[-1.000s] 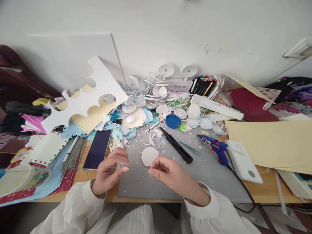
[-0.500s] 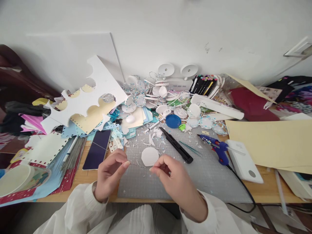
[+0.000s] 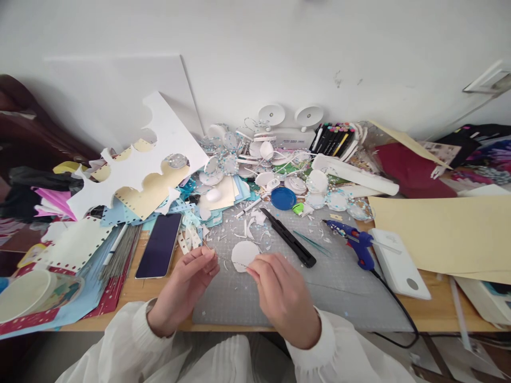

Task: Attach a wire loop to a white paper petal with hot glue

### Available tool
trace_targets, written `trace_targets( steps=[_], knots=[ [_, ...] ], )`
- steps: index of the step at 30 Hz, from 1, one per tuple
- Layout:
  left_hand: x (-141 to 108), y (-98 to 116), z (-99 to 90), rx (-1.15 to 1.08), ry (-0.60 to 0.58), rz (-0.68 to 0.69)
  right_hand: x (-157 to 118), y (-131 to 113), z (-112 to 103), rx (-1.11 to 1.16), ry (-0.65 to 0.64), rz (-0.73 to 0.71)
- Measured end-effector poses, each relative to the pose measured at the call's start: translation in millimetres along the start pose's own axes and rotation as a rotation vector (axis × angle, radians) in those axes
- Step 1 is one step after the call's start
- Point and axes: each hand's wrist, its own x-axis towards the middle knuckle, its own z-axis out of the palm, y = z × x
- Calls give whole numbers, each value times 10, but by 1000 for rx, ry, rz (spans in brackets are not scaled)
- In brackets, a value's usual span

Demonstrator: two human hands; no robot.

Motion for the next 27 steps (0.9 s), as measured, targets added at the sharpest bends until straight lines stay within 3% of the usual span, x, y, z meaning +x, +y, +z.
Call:
trace_targets(
  steps=[6,12,18,22,27],
  knots=[
    [-17,14,-22,210,63,167,19,42,-32,214,-170,245],
    [0,34,-56,411,7,309,20,58,-66,309,-246,370],
    [-1,153,-55,622,-155,411,14,40,-173,253,-143,188],
    [0,268,-94,734,-365,431,34,33,-289,238,-185,48],
    [17,405,-128,830,-620,358,67,29,-368,246,-254,-11]
  ],
)
